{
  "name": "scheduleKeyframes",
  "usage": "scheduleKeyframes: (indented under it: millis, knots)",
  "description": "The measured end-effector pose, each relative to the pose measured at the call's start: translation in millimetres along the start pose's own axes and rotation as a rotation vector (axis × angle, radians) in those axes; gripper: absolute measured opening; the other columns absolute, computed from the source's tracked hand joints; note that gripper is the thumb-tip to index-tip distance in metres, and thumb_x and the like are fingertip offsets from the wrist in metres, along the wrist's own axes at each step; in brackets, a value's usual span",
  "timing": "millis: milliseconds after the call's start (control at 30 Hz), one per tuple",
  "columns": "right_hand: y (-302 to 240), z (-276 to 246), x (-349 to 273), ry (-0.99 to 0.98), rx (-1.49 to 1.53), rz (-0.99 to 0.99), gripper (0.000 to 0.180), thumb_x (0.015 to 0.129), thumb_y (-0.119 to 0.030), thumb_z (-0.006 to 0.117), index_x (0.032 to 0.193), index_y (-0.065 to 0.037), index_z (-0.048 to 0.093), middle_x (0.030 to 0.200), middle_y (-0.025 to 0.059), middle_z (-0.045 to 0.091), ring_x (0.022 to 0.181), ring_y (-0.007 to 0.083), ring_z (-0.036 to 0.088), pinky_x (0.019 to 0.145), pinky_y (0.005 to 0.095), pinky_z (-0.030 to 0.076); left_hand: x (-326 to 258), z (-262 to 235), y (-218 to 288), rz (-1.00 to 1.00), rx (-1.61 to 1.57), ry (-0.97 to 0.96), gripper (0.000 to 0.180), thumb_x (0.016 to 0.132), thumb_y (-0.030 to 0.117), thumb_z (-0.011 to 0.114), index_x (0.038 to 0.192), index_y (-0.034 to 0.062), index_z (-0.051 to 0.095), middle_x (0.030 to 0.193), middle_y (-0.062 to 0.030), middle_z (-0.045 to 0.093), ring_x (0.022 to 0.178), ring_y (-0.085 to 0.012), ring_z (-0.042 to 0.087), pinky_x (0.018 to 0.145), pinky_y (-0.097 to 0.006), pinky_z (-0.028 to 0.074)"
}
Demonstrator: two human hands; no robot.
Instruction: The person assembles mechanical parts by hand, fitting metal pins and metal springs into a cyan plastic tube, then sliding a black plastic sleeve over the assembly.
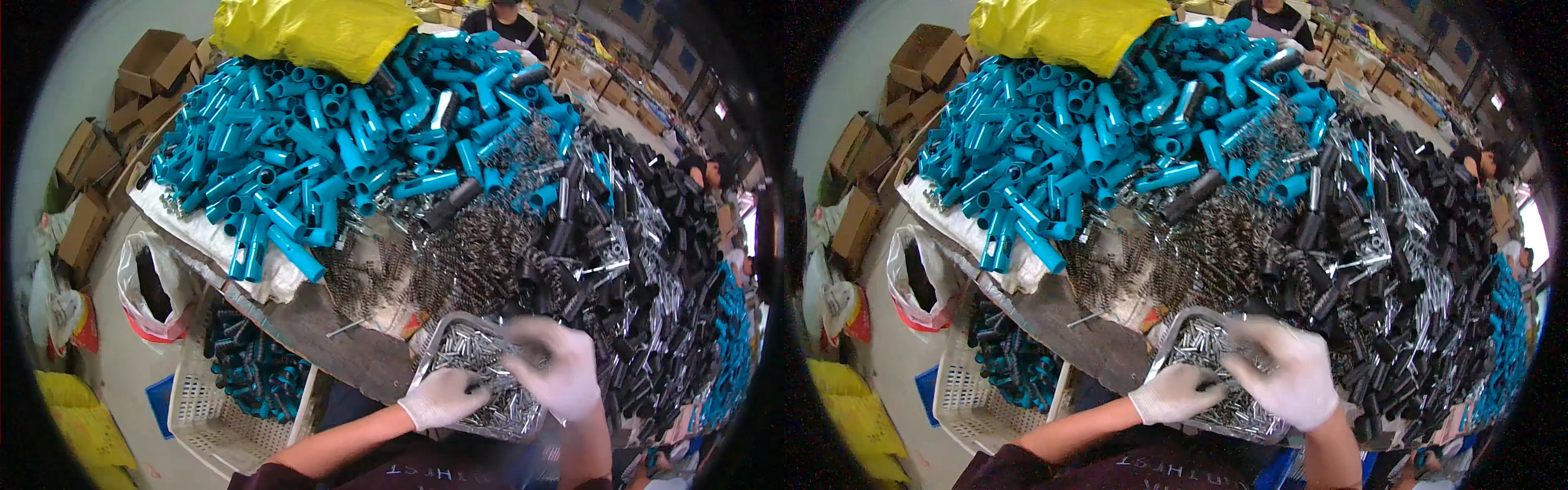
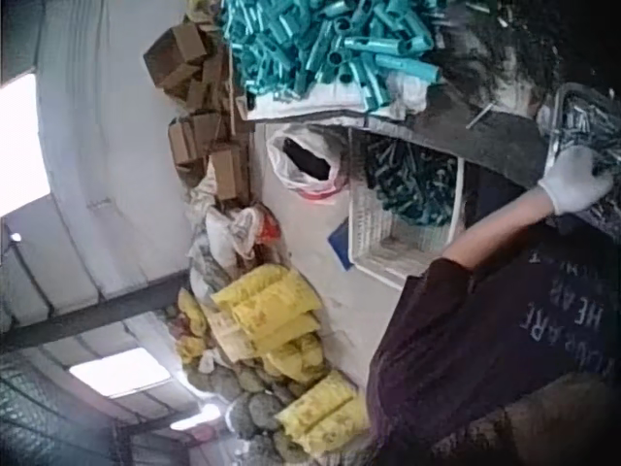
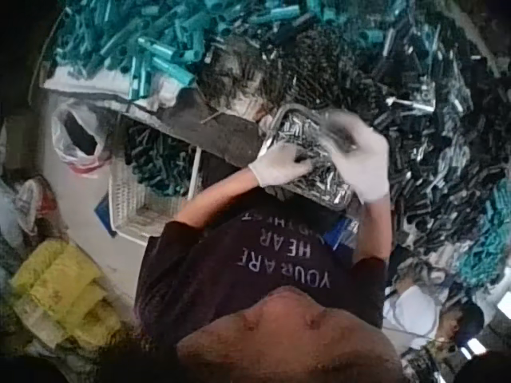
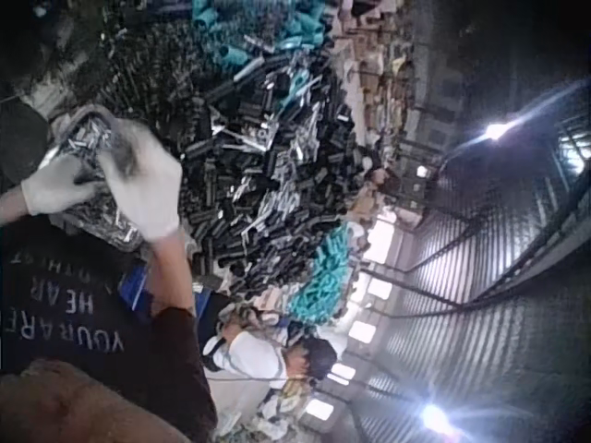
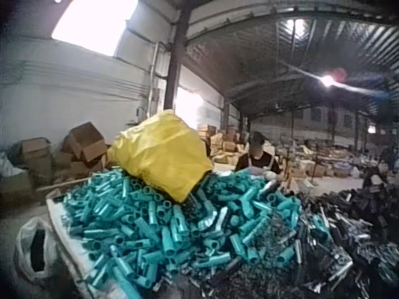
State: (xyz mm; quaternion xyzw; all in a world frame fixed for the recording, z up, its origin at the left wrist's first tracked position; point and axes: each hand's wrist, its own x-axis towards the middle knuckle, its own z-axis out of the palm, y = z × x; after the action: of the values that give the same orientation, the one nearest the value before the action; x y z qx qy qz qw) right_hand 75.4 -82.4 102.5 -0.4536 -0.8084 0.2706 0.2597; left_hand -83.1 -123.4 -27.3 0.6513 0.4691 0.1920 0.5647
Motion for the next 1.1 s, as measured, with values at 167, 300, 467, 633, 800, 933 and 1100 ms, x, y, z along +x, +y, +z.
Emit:
scheduleKeyframes:
  millis: [167,300,467,633,800,933,1100]
  knots:
    - [-14,81,128,-0.054,-0.339,-0.217,0.072,0.083,-0.032,0.066,0.142,-0.011,0.031,0.115,0.0189,0.058,0.102,0.0361,0.062,0.084,0.0436,0.053,-3,-3,-4,-0.009,0.048,-0.003,0.045,0.089,0.041,0.051,0.1,0.0002,0.066,0.087,-0.0272,0.065,0.087,-0.0423,0.063,0.083,-0.048,0.048]
    - [-14,136,212,-0.216,-0.431,0.067,0.08,0.082,-0.043,0.065,0.145,-0.011,0.026,0.119,0.0224,0.058,0.104,0.0394,0.061,0.089,0.0482,0.05,1,2,-7,0.025,-0.013,-0.026,0.045,0.089,0.041,0.05,0.102,-0.0002,0.065,0.088,-0.0266,0.065,0.086,-0.0419,0.063,0.08,-0.048,0.048]
    - [3,160,250,-0.17,-0.331,0.076,0.075,0.079,-0.048,0.065,0.136,-0.008,0.037,0.113,0.0239,0.062,0.105,0.0404,0.06,0.093,0.0476,0.047,-2,1,-2,0.044,-0.03,-0.024,0.045,0.09,0.041,0.05,0.102,-0.0001,0.064,0.087,-0.026,0.065,0.084,-0.0417,0.063,0.079,-0.048,0.049]
    - [-4,124,205,-0.231,-0.273,0.168,0.048,0.082,-0.039,0.065,0.111,-0.003,0.052,0.103,0.0211,0.064,0.099,0.0382,0.061,0.09,0.0435,0.048,-2,2,-7,0.027,-0.025,-0.022,0.047,0.09,0.043,0.049,0.1,0.0,0.065,0.083,-0.0252,0.065,0.083,-0.0418,0.064,0.079,-0.049,0.049]
    - [10,48,100,-0.093,0.8,0.286,0.058,0.086,-0.034,0.061,0.129,-0.001,0.04,0.095,0.0179,0.064,0.071,0.0191,0.063,0.061,0.0303,0.05,-6,-6,-2,-0.027,0.005,0.034,0.047,0.088,0.045,0.049,0.096,0.002,0.065,0.078,-0.0285,0.064,0.081,-0.0434,0.064,0.079,-0.05,0.049]
    - [32,6,-3,-0.111,0.956,0.222,0.058,0.08,-0.022,0.058,0.13,0.003,0.042,0.086,0.0127,0.061,0.063,0.0161,0.057,0.057,0.0278,0.047,-4,-7,10,-0.063,0.014,0.023,0.046,0.087,0.044,0.052,0.102,0.0031,0.068,0.083,-0.0256,0.066,0.085,-0.0396,0.065,0.08,-0.045,0.05]
    - [61,2,-93,0.031,1.034,0.269,0.035,0.073,-0.009,0.05,0.104,0.003,0.062,0.088,0.0101,0.059,0.068,0.0162,0.055,0.063,0.0281,0.047,-1,-9,15,-0.132,0.011,0.003,0.045,0.086,0.04,0.053,0.101,-0.0001,0.068,0.091,-0.0261,0.066,0.091,-0.0397,0.065,0.085,-0.043,0.048]
